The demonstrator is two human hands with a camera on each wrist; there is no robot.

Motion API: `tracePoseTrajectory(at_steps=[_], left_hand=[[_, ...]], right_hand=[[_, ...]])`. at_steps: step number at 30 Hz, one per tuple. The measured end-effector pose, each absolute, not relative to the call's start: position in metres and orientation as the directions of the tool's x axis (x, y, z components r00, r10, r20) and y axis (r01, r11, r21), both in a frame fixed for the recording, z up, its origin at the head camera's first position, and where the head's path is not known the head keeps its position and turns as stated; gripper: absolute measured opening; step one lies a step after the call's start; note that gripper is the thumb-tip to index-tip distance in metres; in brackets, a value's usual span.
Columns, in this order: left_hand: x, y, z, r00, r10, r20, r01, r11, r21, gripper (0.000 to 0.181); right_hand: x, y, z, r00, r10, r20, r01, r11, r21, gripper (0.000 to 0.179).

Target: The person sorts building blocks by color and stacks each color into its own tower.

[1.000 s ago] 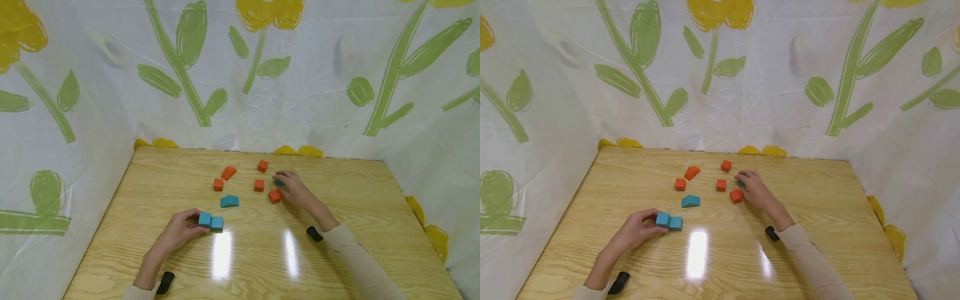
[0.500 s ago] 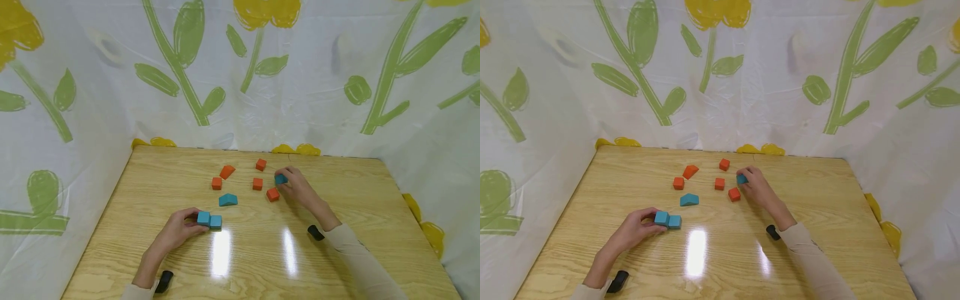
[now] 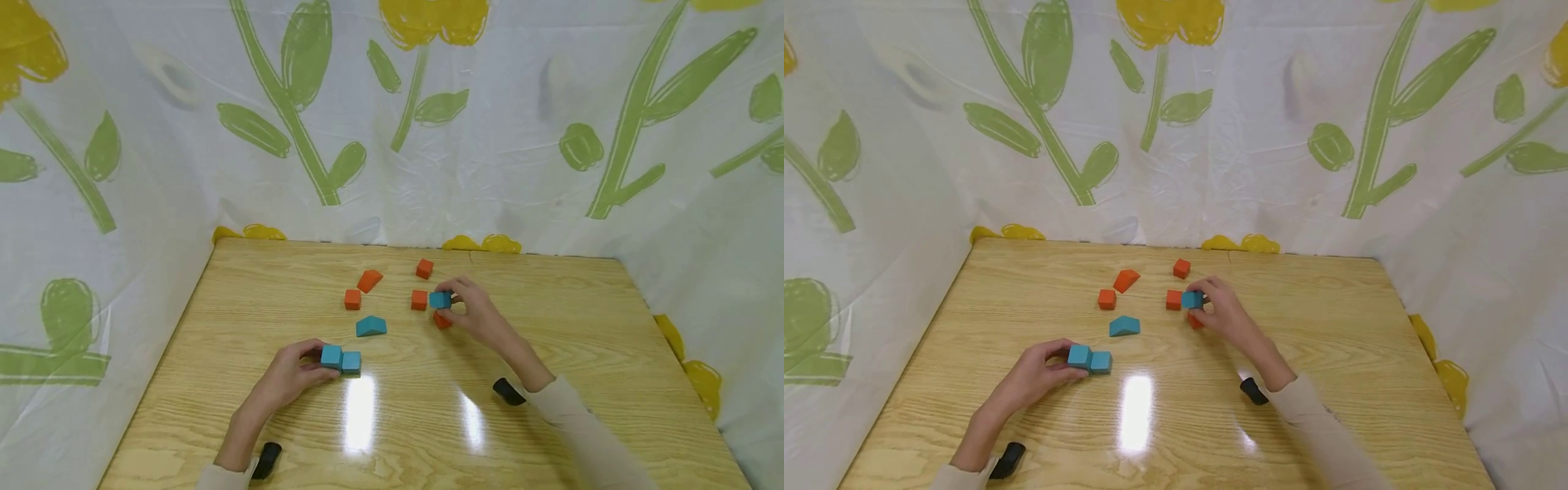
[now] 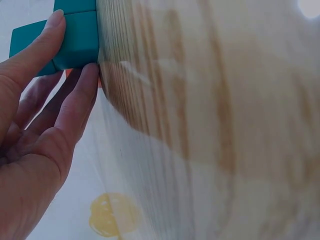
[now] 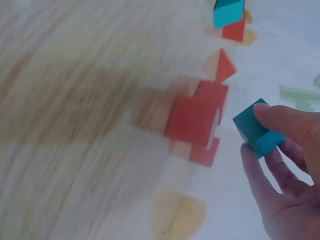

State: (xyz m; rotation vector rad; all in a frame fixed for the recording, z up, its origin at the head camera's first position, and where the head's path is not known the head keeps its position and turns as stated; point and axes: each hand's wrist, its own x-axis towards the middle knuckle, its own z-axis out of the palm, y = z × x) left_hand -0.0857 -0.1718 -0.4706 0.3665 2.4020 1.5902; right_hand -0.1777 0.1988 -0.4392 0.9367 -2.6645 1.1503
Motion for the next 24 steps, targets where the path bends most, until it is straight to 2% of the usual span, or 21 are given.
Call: tracePoseTrajectory(at_steps=[10,24], left_hand=[[-0.086,-0.171,-0.472,-0.941,0.333,-0.052,0.081,0.372,0.925,0.031],[-0.086,-0.172,-0.471,-0.943,0.328,-0.061,0.077,0.391,0.917,0.03]], right_hand=[[-0.163,0.179,-0.444,-0.823,-0.474,0.312,-0.526,0.43,-0.734,0.042],[-0.145,0.146,-0.453,-0.833,-0.486,0.265,-0.421,0.244,-0.874,0.033]])
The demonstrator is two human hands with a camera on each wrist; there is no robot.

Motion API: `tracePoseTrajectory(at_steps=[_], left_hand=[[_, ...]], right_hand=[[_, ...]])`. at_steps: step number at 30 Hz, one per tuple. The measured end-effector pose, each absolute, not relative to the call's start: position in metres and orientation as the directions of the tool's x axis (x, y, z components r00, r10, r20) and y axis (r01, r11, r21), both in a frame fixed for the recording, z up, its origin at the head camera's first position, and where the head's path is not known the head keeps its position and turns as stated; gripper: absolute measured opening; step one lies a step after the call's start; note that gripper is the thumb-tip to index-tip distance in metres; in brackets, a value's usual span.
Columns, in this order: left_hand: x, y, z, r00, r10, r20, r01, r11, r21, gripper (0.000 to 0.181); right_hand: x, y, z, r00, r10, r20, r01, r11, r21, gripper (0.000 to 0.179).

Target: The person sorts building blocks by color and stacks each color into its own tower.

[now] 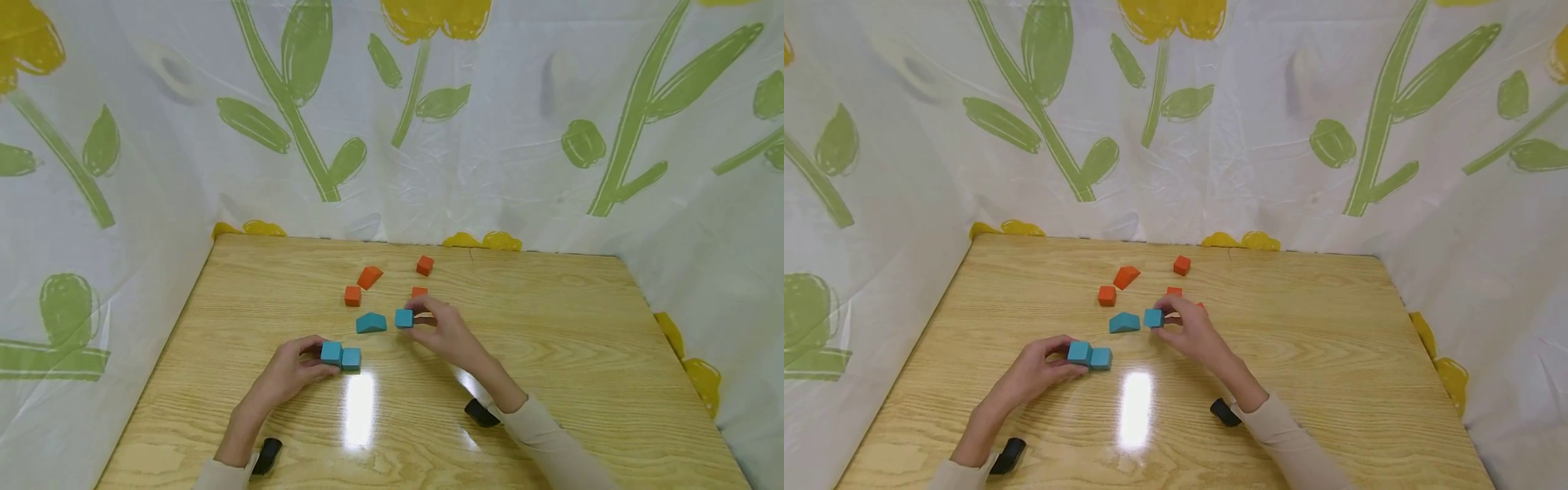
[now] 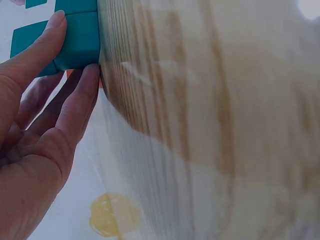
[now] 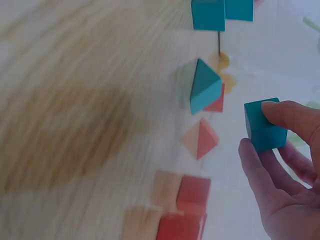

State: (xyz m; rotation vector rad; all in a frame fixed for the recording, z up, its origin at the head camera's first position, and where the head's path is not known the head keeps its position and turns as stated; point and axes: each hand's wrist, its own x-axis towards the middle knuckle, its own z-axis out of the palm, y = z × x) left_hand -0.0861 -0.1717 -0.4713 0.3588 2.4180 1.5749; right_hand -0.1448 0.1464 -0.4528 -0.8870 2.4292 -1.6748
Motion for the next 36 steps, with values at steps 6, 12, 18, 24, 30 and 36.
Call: tracePoseTrajectory(at_steps=[6,12,18,24,30,36], left_hand=[[-0.086,-0.172,-0.472,-0.945,0.322,-0.065,0.073,0.397,0.915,0.03],[-0.086,-0.173,-0.472,-0.946,0.317,-0.069,0.067,0.398,0.915,0.031],[-0.087,-0.173,-0.472,-0.945,0.323,-0.059,0.074,0.383,0.921,0.031],[-0.086,-0.174,-0.471,-0.937,0.346,-0.047,0.084,0.355,0.931,0.031],[-0.086,-0.174,-0.469,-0.93,0.366,-0.034,0.093,0.324,0.942,0.03],[-0.085,-0.174,-0.469,-0.926,0.377,-0.029,0.097,0.309,0.946,0.028]], right_hand=[[-0.139,0.133,-0.456,-0.815,-0.503,0.286,-0.448,0.235,-0.863,0.032],[-0.134,0.119,-0.459,-0.801,-0.528,0.282,-0.448,0.218,-0.867,0.033],[-0.13,0.105,-0.462,-0.783,-0.561,0.267,-0.431,0.18,-0.884,0.034],[-0.124,0.092,-0.465,-0.765,-0.588,0.261,-0.425,0.156,-0.892,0.035],[-0.119,0.08,-0.467,-0.734,-0.618,0.281,-0.465,0.155,-0.872,0.037],[-0.117,0.073,-0.471,-0.712,-0.638,0.295,-0.509,0.179,-0.842,0.033]])
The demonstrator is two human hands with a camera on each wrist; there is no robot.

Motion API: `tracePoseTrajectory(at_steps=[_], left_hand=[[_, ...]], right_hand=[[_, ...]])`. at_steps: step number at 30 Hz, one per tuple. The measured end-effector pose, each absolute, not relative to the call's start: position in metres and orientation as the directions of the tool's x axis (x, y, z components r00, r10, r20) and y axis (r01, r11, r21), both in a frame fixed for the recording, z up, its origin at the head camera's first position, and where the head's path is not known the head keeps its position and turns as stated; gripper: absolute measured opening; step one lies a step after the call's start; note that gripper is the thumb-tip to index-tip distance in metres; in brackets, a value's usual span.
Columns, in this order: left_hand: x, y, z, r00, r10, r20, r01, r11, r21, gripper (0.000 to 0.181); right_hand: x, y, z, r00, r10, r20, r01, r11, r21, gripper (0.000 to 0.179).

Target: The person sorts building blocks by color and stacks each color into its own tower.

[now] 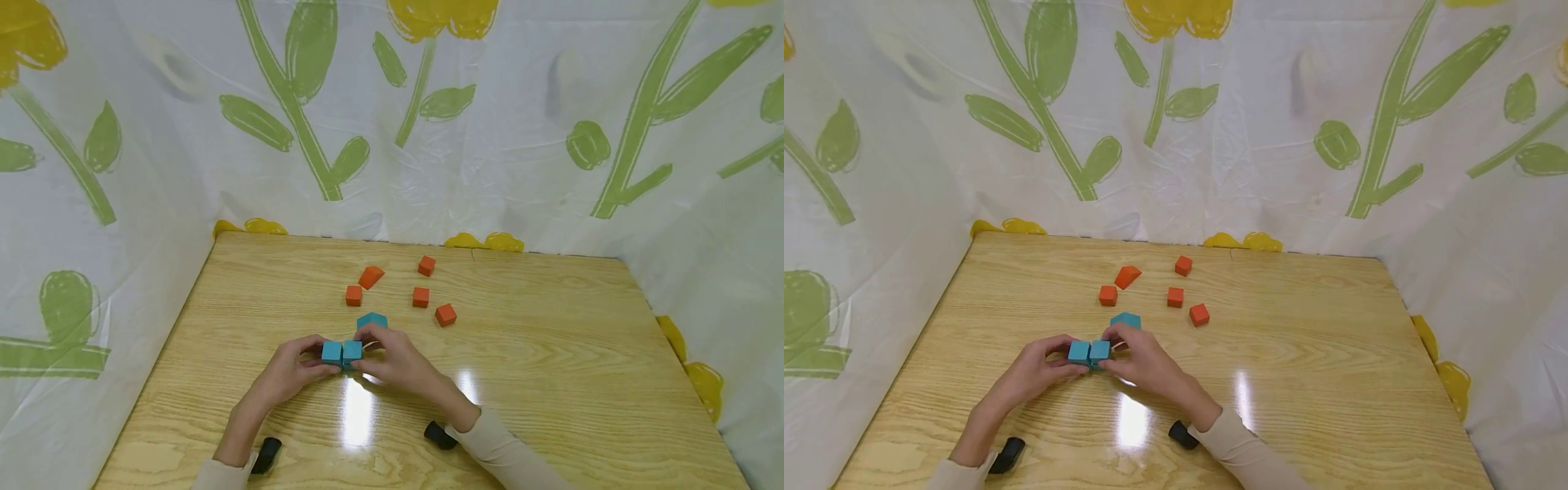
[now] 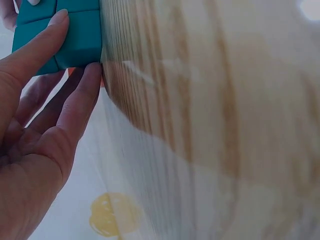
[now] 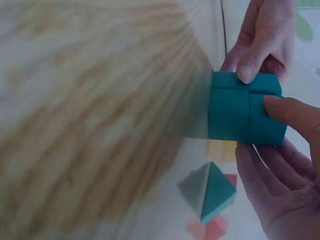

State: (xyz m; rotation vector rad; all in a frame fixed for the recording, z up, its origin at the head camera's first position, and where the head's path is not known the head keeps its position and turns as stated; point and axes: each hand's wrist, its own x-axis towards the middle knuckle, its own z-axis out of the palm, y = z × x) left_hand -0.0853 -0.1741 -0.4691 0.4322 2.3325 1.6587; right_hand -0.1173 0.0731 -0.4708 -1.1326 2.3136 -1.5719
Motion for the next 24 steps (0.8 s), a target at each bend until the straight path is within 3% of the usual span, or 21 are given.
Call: tracePoseTrajectory(at_steps=[17,24], left_hand=[[-0.085,-0.174,-0.469,-0.918,0.396,-0.015,0.118,0.31,0.943,0.025],[-0.084,-0.175,-0.468,-0.925,0.379,-0.024,0.111,0.33,0.937,0.028]], right_hand=[[-0.127,0.078,-0.468,-0.711,-0.648,0.275,-0.525,0.228,-0.82,0.03],[-0.142,0.083,-0.464,-0.755,-0.593,0.279,-0.522,0.287,-0.803,0.026]])
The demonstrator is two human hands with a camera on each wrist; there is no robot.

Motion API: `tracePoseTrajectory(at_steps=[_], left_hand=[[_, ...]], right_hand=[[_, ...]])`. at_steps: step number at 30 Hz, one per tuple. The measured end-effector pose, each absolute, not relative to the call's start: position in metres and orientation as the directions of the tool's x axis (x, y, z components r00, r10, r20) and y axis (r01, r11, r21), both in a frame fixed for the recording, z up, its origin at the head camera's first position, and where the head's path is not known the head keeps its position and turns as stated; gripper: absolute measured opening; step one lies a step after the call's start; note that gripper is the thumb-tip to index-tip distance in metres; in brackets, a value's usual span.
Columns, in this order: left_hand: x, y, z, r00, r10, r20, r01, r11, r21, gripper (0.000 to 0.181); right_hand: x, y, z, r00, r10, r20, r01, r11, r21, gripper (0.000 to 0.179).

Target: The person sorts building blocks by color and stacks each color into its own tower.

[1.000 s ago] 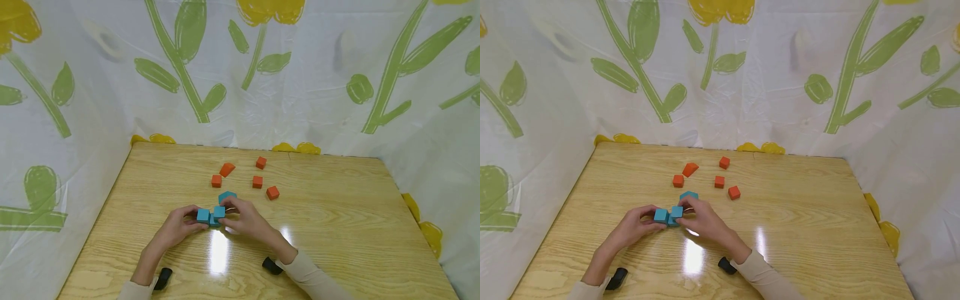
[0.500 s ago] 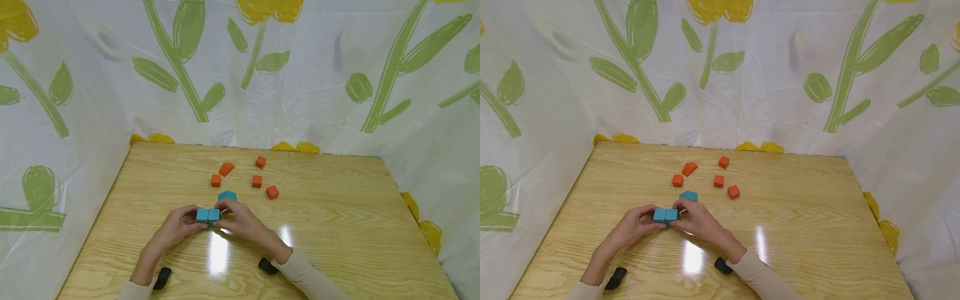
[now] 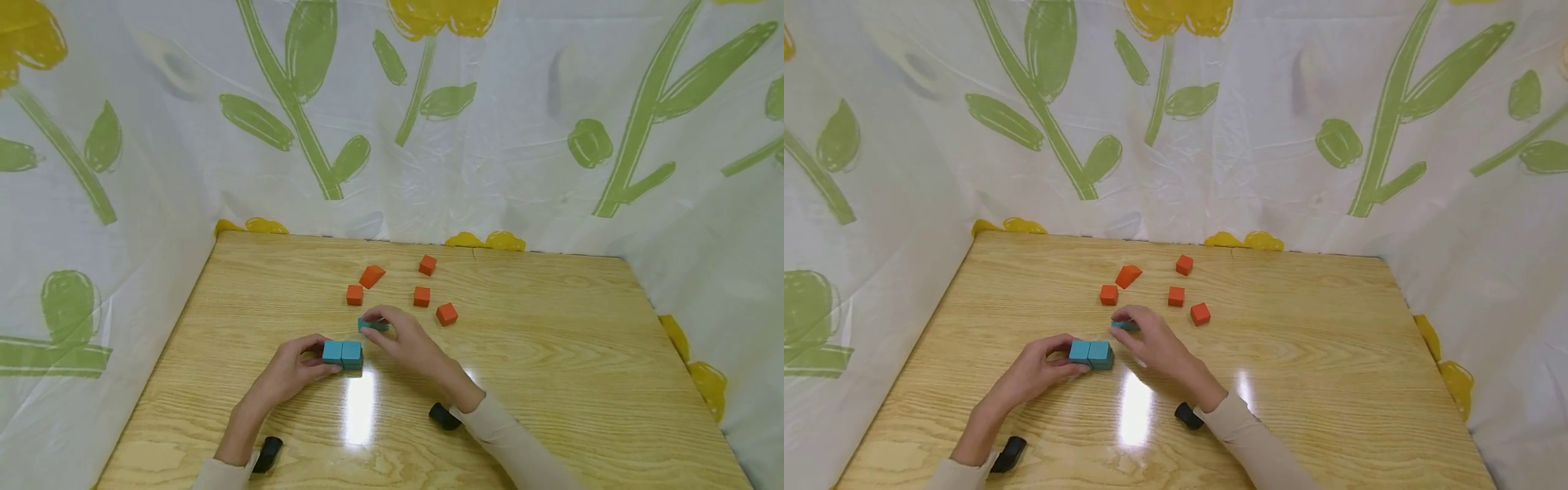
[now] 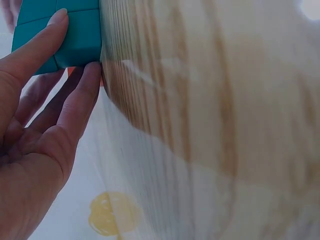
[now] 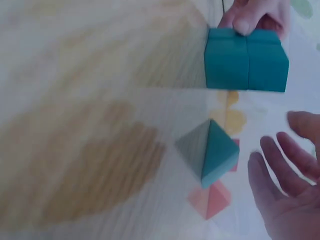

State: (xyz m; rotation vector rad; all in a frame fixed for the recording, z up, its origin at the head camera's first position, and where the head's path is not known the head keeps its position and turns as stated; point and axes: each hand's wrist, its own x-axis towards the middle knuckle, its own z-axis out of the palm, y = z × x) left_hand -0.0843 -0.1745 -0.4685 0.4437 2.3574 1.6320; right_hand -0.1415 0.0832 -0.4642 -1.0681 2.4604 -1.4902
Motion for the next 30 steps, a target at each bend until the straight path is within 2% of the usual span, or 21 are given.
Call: tracePoseTrajectory(at_steps=[4,9,16,23,30], left_hand=[[-0.084,-0.174,-0.469,-0.928,0.371,-0.031,0.104,0.338,0.936,0.028],[-0.085,-0.173,-0.47,-0.93,0.367,-0.038,0.097,0.343,0.934,0.029],[-0.084,-0.172,-0.469,-0.933,0.357,-0.045,0.086,0.344,0.935,0.028],[-0.085,-0.173,-0.469,-0.933,0.356,-0.047,0.083,0.34,0.937,0.028],[-0.085,-0.174,-0.47,-0.933,0.355,-0.053,0.072,0.332,0.941,0.029]], right_hand=[[-0.152,0.086,-0.466,-0.746,-0.584,0.32,-0.582,0.34,-0.738,0.028],[-0.16,0.089,-0.47,-0.759,-0.591,0.274,-0.583,0.43,-0.689,0.035],[-0.165,0.091,-0.474,-0.776,-0.606,0.174,-0.527,0.474,-0.705,0.039],[-0.166,0.09,-0.475,-0.778,-0.608,0.161,-0.521,0.479,-0.706,0.035],[-0.161,0.086,-0.464,-0.802,-0.585,0.122,-0.46,0.474,-0.75,0.034]])
